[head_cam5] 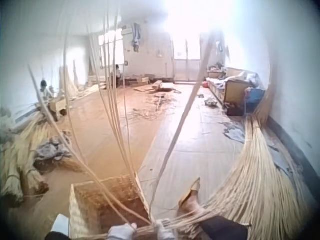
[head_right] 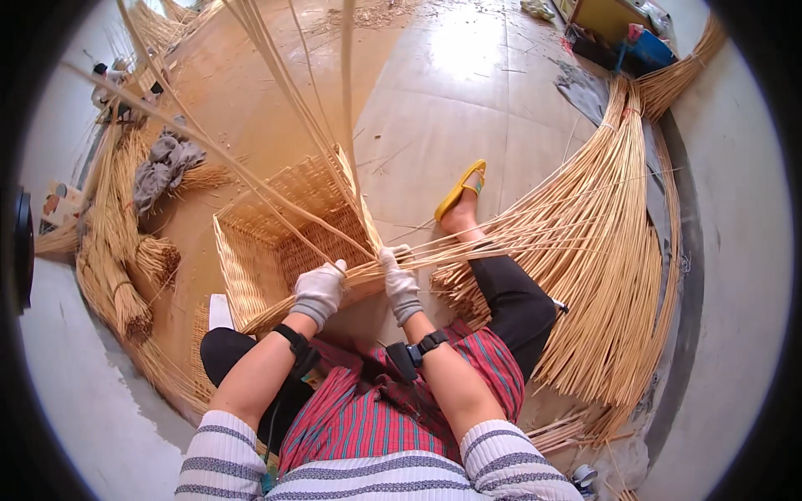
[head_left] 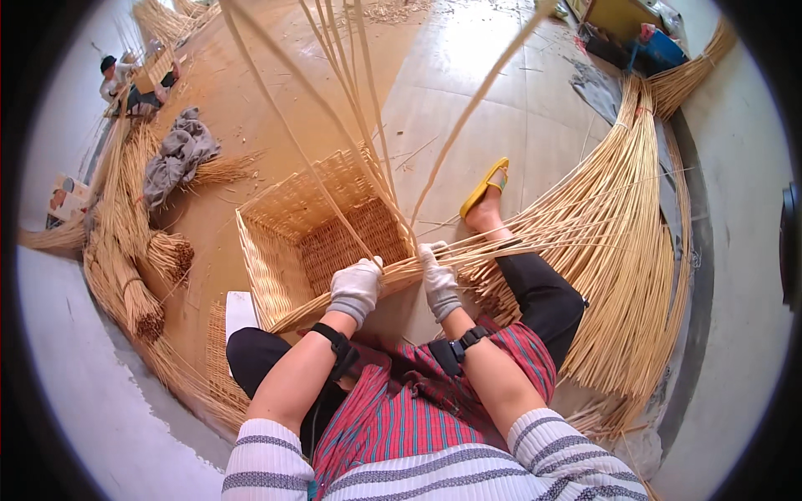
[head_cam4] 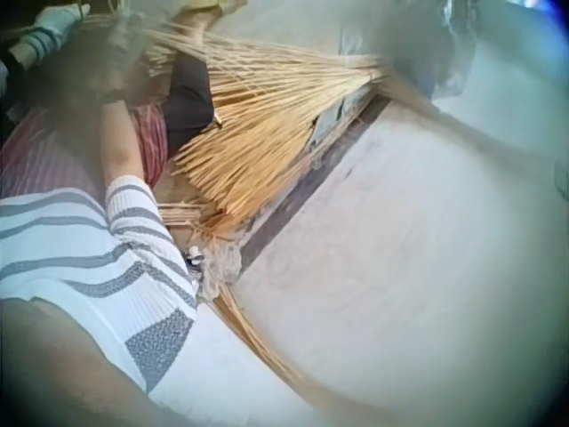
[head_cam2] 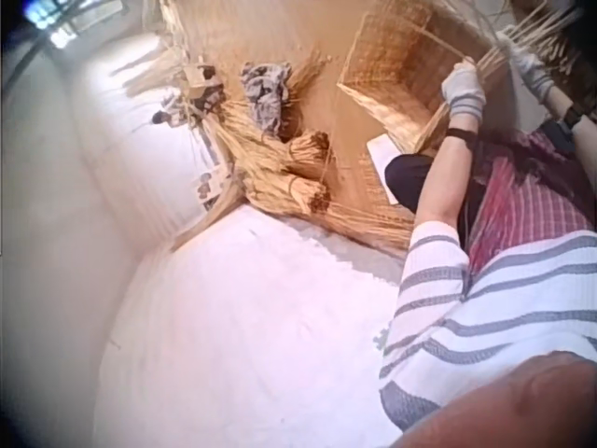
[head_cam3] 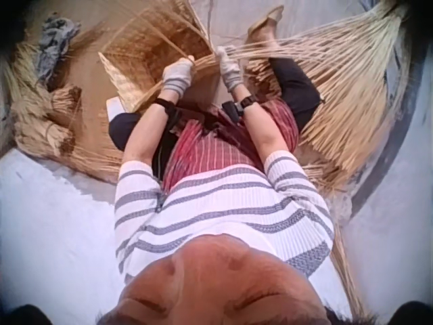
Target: Weaving a basket using long straw materials.
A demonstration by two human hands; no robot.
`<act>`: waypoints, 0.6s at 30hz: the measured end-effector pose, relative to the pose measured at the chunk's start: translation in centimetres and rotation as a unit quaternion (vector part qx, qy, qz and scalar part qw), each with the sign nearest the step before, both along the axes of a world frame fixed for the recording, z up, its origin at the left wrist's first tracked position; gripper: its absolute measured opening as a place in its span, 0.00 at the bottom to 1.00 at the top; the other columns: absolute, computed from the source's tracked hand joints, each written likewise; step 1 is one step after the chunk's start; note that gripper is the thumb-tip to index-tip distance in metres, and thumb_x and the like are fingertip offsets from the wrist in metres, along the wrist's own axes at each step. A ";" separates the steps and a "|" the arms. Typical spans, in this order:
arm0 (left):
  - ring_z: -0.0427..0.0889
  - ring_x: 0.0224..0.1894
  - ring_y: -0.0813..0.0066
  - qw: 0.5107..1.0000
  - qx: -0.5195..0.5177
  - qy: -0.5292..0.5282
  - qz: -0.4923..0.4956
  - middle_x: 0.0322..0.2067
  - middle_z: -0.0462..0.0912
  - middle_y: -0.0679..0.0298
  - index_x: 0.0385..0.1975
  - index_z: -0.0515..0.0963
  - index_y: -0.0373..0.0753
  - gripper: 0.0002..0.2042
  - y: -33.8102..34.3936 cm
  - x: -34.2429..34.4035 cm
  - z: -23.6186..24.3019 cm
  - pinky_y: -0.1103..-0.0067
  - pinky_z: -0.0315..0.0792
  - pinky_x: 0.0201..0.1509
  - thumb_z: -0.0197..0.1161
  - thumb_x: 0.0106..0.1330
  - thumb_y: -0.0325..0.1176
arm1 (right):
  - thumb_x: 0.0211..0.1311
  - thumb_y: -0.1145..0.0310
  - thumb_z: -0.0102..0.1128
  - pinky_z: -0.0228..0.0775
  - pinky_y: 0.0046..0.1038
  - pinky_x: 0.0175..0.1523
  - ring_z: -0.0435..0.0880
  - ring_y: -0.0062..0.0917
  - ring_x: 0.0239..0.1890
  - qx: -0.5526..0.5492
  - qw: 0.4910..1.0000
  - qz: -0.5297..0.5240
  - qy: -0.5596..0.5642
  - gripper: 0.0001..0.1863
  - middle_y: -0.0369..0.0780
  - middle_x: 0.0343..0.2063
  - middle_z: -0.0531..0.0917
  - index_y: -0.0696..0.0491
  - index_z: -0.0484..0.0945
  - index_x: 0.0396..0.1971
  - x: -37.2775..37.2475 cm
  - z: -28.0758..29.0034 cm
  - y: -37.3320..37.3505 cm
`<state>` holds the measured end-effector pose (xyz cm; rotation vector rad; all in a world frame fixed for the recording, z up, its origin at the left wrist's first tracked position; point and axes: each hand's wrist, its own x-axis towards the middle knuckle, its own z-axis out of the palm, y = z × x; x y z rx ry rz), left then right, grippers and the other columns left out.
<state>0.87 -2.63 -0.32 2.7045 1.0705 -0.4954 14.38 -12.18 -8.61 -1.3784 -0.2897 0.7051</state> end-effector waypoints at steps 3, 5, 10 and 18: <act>0.86 0.43 0.51 0.999 0.000 -0.034 0.015 0.38 0.85 0.53 0.46 0.74 0.43 0.19 -0.7 0.4 1.1 0.60 0.80 0.45 0.69 0.59 0.42 | 0.68 0.64 0.63 0.73 0.26 0.45 0.75 0.17 0.36 0.001 0.997 -0.043 -0.063 0.09 0.32 0.30 0.79 0.53 0.76 0.32 0.2 -0.9 0.7; 0.86 0.46 0.58 0.995 -0.035 -0.091 0.003 0.40 0.86 0.56 0.55 0.73 0.42 0.25 -1.4 0.7 2.5 0.66 0.79 0.52 0.72 0.60 0.43 | 0.67 0.65 0.62 0.73 0.27 0.43 0.77 0.19 0.33 -0.019 0.996 -0.066 -0.064 0.09 0.34 0.29 0.80 0.54 0.76 0.33 0.4 -2.0 1.2; 0.82 0.50 0.71 0.733 -0.200 -0.600 0.249 0.48 0.83 0.57 0.61 0.70 0.38 0.20 0.9 0.7 5.8 0.73 0.73 0.60 0.61 0.75 0.39 | 0.64 0.64 0.62 0.74 0.32 0.42 0.79 0.27 0.30 -0.080 0.990 -0.066 -0.093 0.10 0.39 0.26 0.81 0.56 0.77 0.33 1.0 -2.5 0.2; 0.82 0.44 0.74 0.715 -0.292 -0.593 0.226 0.40 0.85 0.65 0.44 0.83 0.37 0.13 -0.8 -3.5 1.3 0.74 0.76 0.53 0.72 0.66 0.36 | 0.69 0.60 0.60 0.74 0.34 0.44 0.79 0.30 0.32 -0.100 0.991 -0.062 -0.062 0.12 0.41 0.27 0.81 0.55 0.76 0.36 -2.9 -2.4 -0.3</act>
